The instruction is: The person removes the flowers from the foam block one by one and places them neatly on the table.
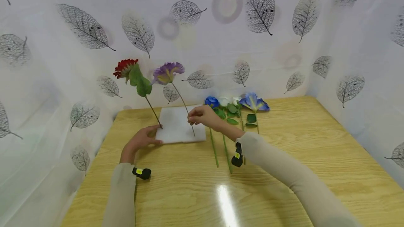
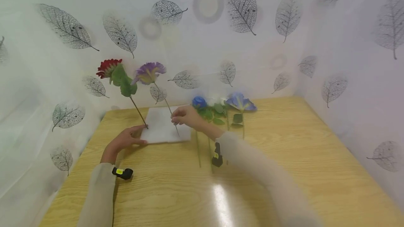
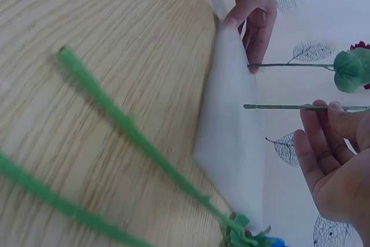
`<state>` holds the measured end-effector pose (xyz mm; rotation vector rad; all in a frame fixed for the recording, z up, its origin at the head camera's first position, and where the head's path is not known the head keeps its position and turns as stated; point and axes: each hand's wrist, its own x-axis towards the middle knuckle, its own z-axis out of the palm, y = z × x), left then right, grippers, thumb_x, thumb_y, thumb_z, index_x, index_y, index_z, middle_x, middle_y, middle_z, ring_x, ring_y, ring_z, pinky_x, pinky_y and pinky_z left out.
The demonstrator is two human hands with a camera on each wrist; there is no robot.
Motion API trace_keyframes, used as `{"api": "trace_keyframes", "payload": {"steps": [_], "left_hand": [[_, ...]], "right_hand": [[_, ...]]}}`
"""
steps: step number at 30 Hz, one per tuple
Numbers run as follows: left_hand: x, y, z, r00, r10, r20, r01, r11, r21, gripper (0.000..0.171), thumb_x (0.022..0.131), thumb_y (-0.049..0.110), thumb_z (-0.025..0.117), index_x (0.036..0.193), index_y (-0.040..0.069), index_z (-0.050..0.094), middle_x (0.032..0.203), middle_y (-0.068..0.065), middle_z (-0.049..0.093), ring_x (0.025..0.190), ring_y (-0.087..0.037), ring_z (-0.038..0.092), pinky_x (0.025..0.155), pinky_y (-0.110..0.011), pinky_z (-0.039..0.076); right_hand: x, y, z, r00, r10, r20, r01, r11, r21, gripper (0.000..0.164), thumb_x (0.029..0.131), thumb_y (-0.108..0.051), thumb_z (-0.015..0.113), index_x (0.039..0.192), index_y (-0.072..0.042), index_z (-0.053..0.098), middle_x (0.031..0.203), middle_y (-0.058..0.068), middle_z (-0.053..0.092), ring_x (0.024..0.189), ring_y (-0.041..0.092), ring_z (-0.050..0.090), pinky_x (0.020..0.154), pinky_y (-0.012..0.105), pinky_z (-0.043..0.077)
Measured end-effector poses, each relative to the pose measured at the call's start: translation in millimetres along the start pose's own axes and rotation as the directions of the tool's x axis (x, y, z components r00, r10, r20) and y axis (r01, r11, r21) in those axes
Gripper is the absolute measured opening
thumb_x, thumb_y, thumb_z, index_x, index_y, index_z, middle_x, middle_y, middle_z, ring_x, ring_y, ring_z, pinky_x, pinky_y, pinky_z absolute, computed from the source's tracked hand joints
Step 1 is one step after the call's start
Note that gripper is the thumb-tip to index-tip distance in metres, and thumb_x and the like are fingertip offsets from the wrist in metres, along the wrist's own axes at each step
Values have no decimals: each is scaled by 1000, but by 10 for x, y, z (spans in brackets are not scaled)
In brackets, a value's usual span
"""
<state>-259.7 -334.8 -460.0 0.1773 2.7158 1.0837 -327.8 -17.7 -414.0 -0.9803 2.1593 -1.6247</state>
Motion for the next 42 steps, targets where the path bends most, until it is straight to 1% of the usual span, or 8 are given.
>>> {"api": "trace_keyframes", "payload": {"steps": [6, 10, 20, 25, 28, 32, 36, 42], "left_hand": [[-2, -17, -5, 1000, 0, 4, 0, 1000, -8, 85, 85, 31, 84, 156, 8, 42, 163, -23, 33, 153, -48, 22, 123, -64, 19], [-13, -6, -20, 1000, -1, 2, 1, 1000, -11, 87, 84, 33, 85, 155, 8, 43, 163, -24, 33, 152, -49, 22, 123, -65, 20], [-15, 9, -25, 1000, -1, 4, 1, 1000, 1, 86, 85, 32, 84, 156, 6, 41, 163, -25, 32, 152, -49, 22, 123, -64, 19], [-20, 10, -24, 1000, 10, -1, -10, 1000, 8, 86, 85, 31, 84, 155, 5, 42, 162, -25, 33, 152, -49, 23, 123, -63, 20], [-29, 18, -20, 1000, 10, 3, -10, 1000, 12, 86, 86, 31, 84, 155, 5, 41, 162, -25, 33, 152, -49, 23, 123, -63, 20], [-28, 15, -12, 1000, 4, 11, -4, 1000, 2, 86, 86, 31, 83, 156, 5, 41, 163, -25, 32, 152, -49, 22, 123, -63, 20], [-21, 5, 0, 1000, 5, 14, -5, 1000, -2, 86, 86, 31, 84, 156, 5, 41, 163, -25, 32, 152, -50, 22, 123, -64, 20], [-27, 6, 3, 1000, -9, 13, 9, 1000, -11, 88, 85, 33, 84, 156, 6, 40, 164, -25, 30, 152, -49, 21, 123, -64, 19]], "right_hand": [[-179, 65, -187, 999, 34, -31, -33, 999, 31, 21, 99, -3, 65, 113, 11, 69, 101, 23, 76, 91, 31, 76, 90, 65, 54], [-287, 78, -321, 997, 68, -37, -65, 996, 65, 25, 99, -4, 64, 116, 15, 66, 100, 20, 77, 89, 25, 76, 92, 65, 53], [-562, 87, -658, 989, 124, -87, -120, 992, 46, 24, 100, -7, 64, 118, 9, 69, 106, 25, 75, 88, 15, 76, 92, 58, 57], [-676, 128, -801, 984, 144, -106, -138, 988, 63, 27, 100, -6, 64, 120, 12, 66, 111, 31, 71, 93, 27, 76, 96, 61, 54], [-744, 174, -886, 983, 144, -112, -137, 988, 67, 27, 100, -5, 63, 120, 13, 65, 106, 25, 75, 95, 27, 76, 97, 61, 53], [-839, 229, -988, 982, 154, -110, -147, 987, 72, 26, 100, -4, 64, 120, 12, 66, 101, 12, 77, 93, 18, 76, 98, 60, 53], [-942, 243, -1080, 980, 169, -109, -164, 985, 54, 28, 100, -4, 63, 122, 13, 63, 107, 19, 76, 94, 14, 75, 99, 62, 52], [-1096, 244, -1227, 975, 186, -121, -190, 981, -23, 30, 101, -6, 63, 124, 13, 63, 111, 25, 74, 97, 20, 76, 95, 59, 55]]}}
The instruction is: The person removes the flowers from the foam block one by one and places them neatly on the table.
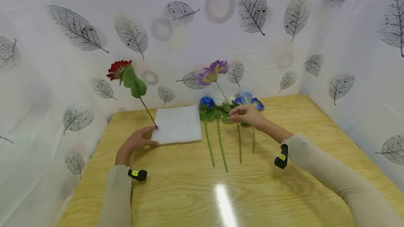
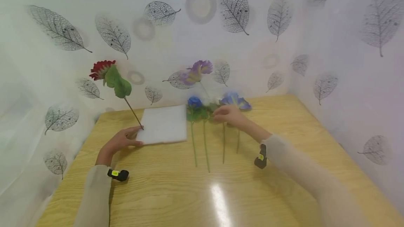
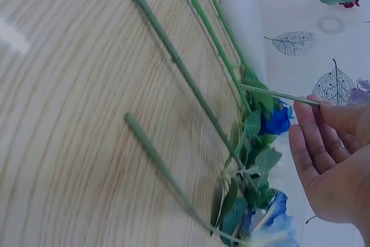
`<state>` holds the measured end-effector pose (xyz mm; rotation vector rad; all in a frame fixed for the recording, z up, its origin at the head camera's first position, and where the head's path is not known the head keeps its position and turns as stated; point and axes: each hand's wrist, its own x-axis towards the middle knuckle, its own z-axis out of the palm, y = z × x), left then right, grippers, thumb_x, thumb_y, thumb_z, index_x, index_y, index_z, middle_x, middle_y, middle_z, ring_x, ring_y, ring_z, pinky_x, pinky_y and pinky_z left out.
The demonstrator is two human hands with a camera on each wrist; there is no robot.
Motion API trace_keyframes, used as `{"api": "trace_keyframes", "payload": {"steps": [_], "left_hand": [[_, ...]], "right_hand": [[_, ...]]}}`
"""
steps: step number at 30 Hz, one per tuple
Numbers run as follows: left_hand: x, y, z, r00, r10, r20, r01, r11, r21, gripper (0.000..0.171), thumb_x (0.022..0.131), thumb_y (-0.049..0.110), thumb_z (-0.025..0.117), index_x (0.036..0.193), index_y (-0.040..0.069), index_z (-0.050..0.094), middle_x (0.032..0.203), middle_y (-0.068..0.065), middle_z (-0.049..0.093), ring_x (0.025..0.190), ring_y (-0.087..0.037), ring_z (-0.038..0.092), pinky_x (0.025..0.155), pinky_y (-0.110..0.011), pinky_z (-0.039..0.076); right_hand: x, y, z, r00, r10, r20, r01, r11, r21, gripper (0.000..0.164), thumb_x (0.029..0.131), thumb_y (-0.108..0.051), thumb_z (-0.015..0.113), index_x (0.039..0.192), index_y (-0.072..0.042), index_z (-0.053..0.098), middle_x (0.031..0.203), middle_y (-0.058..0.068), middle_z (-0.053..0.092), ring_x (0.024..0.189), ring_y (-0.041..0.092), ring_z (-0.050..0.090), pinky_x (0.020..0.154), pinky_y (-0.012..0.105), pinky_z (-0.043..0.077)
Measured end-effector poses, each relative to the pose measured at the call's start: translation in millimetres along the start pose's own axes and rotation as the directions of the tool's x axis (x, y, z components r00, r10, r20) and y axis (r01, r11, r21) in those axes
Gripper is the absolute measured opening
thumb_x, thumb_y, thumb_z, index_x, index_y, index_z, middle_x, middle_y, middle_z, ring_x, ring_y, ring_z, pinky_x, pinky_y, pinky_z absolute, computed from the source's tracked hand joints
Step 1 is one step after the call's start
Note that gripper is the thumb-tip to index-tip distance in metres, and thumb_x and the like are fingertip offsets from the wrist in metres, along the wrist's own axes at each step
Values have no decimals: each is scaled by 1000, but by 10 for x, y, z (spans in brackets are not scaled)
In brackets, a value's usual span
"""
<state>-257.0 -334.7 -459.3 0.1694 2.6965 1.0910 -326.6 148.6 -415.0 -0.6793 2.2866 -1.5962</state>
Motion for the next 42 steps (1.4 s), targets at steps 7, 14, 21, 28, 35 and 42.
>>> {"api": "trace_keyframes", "payload": {"steps": [7, 14, 21, 28, 35, 42], "left_hand": [[-4, 21, -5, 1000, -3, 3, 3, 1000, -1, 88, 85, 32, 84, 156, 5, 40, 163, -26, 30, 152, -50, 21, 123, -64, 20], [-6, 26, 1, 1000, 6, 3, -6, 1000, 18, 88, 85, 32, 84, 156, 4, 40, 162, -27, 31, 151, -51, 23, 122, -65, 21], [7, 11, 0, 1000, 18, 3, -18, 1000, 12, 86, 86, 32, 83, 155, 4, 41, 162, -27, 32, 151, -51, 22, 123, -65, 20], [12, -8, 5, 1000, 22, 1, -22, 1000, 2, 86, 86, 32, 83, 155, 3, 41, 162, -26, 32, 151, -50, 23, 123, -64, 21], [12, -19, 4, 999, 37, -2, -36, 999, 16, 85, 86, 31, 83, 154, 3, 42, 161, -27, 33, 151, -51, 24, 122, -65, 21], [7, -3, 3, 1000, 31, -2, -31, 999, 6, 85, 85, 30, 84, 154, 3, 42, 162, -27, 33, 151, -51, 23, 122, -65, 21]], "right_hand": [[-151, 62, -211, 999, 40, -32, -41, 999, -29, 31, 100, -3, 62, 124, 17, 61, 111, 28, 73, 99, 30, 75, 93, 54, 58], [-337, 110, -420, 994, 83, -66, -90, 991, -101, 28, 102, -6, 61, 121, 15, 62, 106, 21, 75, 91, 21, 76, 90, 52, 60], [-485, 134, -602, 989, 131, -70, -139, 982, -125, 31, 102, -7, 61, 124, 16, 59, 113, 30, 71, 88, 17, 76, 85, 44, 62], [-575, 220, -738, 981, 179, -68, -186, 976, -113, 31, 102, -5, 59, 123, 17, 56, 105, 21, 75, 86, 13, 76, 81, 40, 63], [-636, 266, -823, 974, 220, -48, -224, 968, -111, 31, 102, -3, 57, 124, 19, 55, 104, 18, 77, 86, 15, 76, 82, 42, 63], [-702, 286, -891, 970, 239, -51, -242, 967, -75, 35, 102, -5, 59, 127, 19, 53, 105, 14, 77, 88, 14, 77, 87, 44, 62]]}}
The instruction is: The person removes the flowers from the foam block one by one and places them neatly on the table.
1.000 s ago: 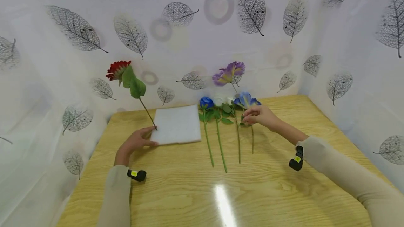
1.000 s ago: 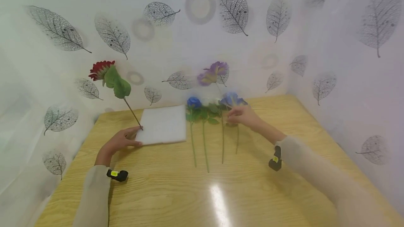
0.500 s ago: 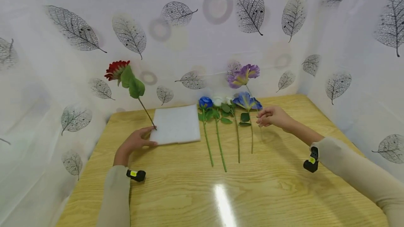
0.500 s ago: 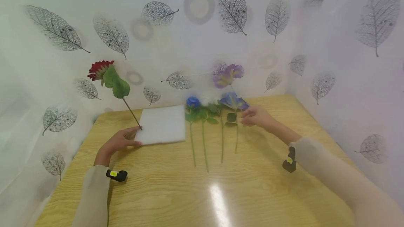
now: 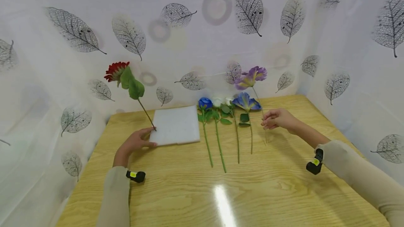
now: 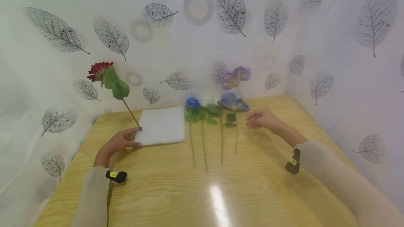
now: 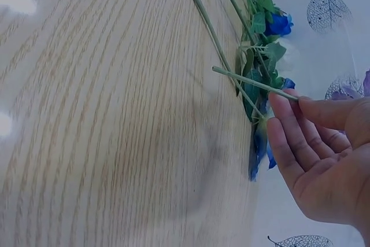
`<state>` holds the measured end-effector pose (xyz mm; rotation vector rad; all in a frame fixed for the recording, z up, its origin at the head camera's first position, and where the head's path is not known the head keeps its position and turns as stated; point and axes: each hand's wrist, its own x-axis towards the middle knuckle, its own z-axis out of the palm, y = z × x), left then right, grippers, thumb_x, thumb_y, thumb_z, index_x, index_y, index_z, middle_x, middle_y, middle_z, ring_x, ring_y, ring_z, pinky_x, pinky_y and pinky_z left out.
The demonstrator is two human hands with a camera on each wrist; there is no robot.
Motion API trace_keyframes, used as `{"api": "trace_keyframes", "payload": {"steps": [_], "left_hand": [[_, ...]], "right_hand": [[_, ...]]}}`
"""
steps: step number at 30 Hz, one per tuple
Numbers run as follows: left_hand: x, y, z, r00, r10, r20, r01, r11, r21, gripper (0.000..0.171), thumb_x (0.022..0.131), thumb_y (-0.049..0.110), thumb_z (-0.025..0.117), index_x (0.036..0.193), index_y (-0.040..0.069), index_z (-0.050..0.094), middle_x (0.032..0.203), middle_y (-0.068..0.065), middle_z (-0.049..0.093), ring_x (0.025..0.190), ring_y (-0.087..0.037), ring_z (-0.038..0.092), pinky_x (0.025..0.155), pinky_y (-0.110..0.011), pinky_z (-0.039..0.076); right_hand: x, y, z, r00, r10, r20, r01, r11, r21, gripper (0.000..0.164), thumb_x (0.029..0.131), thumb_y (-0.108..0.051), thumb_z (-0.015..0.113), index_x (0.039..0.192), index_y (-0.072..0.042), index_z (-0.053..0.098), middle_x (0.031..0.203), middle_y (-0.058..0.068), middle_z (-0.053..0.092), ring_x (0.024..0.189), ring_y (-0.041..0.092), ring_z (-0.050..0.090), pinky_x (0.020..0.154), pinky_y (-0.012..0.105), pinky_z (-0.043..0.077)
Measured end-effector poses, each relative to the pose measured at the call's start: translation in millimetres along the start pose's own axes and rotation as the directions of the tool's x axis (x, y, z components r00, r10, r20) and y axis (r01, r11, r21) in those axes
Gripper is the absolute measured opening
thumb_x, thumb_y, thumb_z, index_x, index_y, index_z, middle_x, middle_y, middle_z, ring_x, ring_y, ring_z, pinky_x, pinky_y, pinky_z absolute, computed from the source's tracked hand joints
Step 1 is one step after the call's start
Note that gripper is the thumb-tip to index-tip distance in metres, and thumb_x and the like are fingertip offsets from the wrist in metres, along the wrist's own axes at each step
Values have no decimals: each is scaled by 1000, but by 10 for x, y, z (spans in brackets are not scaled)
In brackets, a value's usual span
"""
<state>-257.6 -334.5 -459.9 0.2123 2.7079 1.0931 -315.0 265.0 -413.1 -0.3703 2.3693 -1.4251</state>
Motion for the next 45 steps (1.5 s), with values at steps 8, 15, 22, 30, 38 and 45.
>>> {"api": "trace_keyframes", "payload": {"steps": [8, 15, 22, 30, 38, 45], "left_hand": [[-5, 0, 0, 1000, 1, 6, -1, 1000, -5, 86, 86, 31, 84, 155, 3, 41, 162, -28, 31, 151, -52, 21, 122, -66, 20], [-13, 3, -8, 1000, -15, 9, 15, 1000, -17, 87, 85, 31, 84, 156, 4, 40, 163, -27, 30, 152, -51, 20, 123, -66, 18], [-10, 7, 4, 1000, -3, 6, 3, 1000, -3, 86, 86, 31, 83, 155, 3, 41, 162, -28, 31, 151, -52, 21, 122, -66, 19], [-11, 3, 6, 1000, -4, 5, 4, 1000, -11, 86, 86, 31, 83, 155, 4, 41, 162, -27, 31, 151, -51, 22, 122, -65, 20], [-10, 2, 3, 1000, 1, 10, 0, 1000, -18, 85, 87, 31, 83, 155, 3, 41, 162, -27, 32, 151, -51, 21, 122, -65, 20], [-18, 10, 8, 1000, 13, 3, -13, 1000, -14, 85, 87, 30, 83, 155, 1, 40, 162, -28, 32, 151, -51, 22, 123, -64, 21]], "right_hand": [[-38, 54, -80, 1000, 17, 3, -17, 999, 43, 35, 101, -7, 61, 126, 16, 53, 107, 12, 77, 90, 13, 77, 89, 44, 62], [-31, 126, -151, 999, 40, 19, -41, 997, 64, 38, 101, -9, 63, 128, 16, 52, 105, 7, 77, 91, 14, 77, 87, 40, 63], [9, 198, -218, 998, 47, 41, -50, 997, 57, 38, 101, -10, 62, 128, 16, 53, 103, 1, 77, 91, 14, 76, 86, 39, 63], [18, 237, -230, 995, 68, 74, -73, 995, 74, 34, 101, -10, 63, 124, 14, 56, 104, 2, 77, 92, 16, 76, 87, 40, 63], [25, 307, -233, 990, 102, 97, -110, 991, 81, 39, 100, -11, 64, 128, 15, 53, 111, 8, 75, 94, 16, 76, 88, 40, 62], [57, 344, -248, 986, 122, 114, -132, 988, 84, 40, 100, -9, 63, 129, 17, 53, 108, 6, 76, 91, 14, 76, 87, 36, 63]]}}
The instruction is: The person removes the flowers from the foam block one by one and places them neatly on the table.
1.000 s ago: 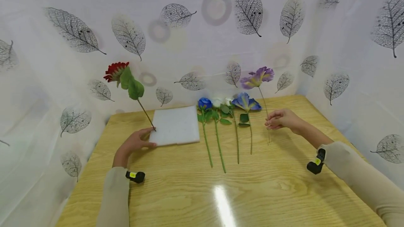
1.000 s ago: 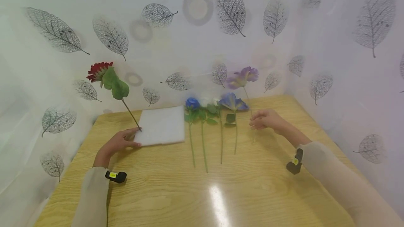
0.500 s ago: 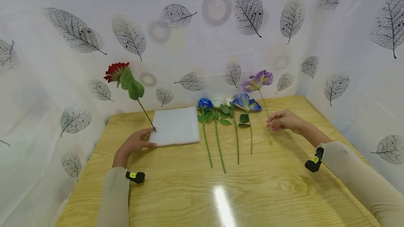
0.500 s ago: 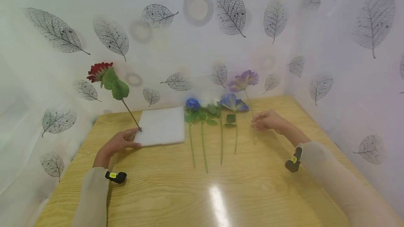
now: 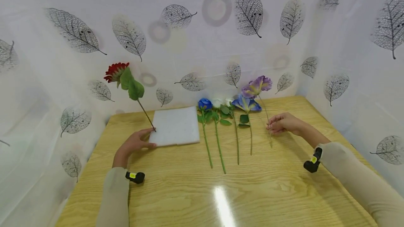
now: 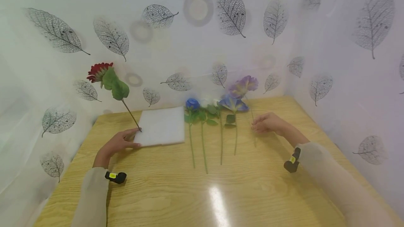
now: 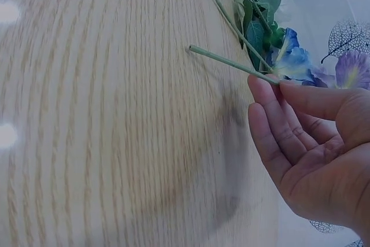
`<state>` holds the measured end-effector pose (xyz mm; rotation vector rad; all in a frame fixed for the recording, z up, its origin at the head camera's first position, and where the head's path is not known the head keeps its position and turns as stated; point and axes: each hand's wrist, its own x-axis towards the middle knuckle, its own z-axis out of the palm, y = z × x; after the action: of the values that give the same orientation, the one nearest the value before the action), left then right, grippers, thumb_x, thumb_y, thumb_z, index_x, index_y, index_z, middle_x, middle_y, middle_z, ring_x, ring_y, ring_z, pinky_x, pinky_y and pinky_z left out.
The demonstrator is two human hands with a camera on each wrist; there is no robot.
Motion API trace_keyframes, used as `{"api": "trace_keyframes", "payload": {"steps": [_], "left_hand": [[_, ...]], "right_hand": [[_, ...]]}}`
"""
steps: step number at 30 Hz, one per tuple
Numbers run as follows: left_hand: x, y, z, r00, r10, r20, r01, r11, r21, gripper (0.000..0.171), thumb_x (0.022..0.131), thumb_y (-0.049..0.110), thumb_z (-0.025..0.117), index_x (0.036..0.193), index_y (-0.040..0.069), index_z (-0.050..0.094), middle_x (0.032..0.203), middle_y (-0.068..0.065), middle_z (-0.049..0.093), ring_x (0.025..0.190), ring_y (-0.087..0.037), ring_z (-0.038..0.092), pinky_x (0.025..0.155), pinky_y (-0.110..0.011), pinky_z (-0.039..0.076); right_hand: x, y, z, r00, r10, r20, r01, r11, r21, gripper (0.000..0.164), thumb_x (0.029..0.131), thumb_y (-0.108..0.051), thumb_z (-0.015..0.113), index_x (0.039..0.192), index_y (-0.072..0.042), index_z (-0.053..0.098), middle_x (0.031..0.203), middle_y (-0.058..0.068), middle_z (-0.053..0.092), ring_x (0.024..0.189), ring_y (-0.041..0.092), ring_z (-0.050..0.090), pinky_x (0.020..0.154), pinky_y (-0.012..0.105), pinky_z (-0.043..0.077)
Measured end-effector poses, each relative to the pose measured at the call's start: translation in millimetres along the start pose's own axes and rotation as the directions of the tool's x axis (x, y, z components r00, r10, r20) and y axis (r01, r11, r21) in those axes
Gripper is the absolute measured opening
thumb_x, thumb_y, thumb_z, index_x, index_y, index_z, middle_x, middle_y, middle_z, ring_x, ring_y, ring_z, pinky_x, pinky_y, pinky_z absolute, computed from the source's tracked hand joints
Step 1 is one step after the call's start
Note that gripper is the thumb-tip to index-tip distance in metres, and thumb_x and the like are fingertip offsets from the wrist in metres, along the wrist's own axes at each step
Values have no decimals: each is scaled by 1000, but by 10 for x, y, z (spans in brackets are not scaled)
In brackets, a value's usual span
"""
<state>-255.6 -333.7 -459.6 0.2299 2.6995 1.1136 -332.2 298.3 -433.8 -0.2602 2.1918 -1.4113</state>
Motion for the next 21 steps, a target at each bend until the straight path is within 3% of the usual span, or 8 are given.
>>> {"api": "trace_keyframes", "payload": {"steps": [21], "left_hand": [[4, -21, -1, 1000, -5, 0, 5, 1000, 2, 87, 86, 33, 83, 156, 3, 40, 162, -27, 31, 151, -51, 22, 122, -65, 21]], "right_hand": [[14, 20, 53, 994, 108, 30, -108, 994, 2, 40, 100, -7, 63, 132, 16, 54, 101, 4, 77, 80, 13, 76, 77, 31, 64]]}}
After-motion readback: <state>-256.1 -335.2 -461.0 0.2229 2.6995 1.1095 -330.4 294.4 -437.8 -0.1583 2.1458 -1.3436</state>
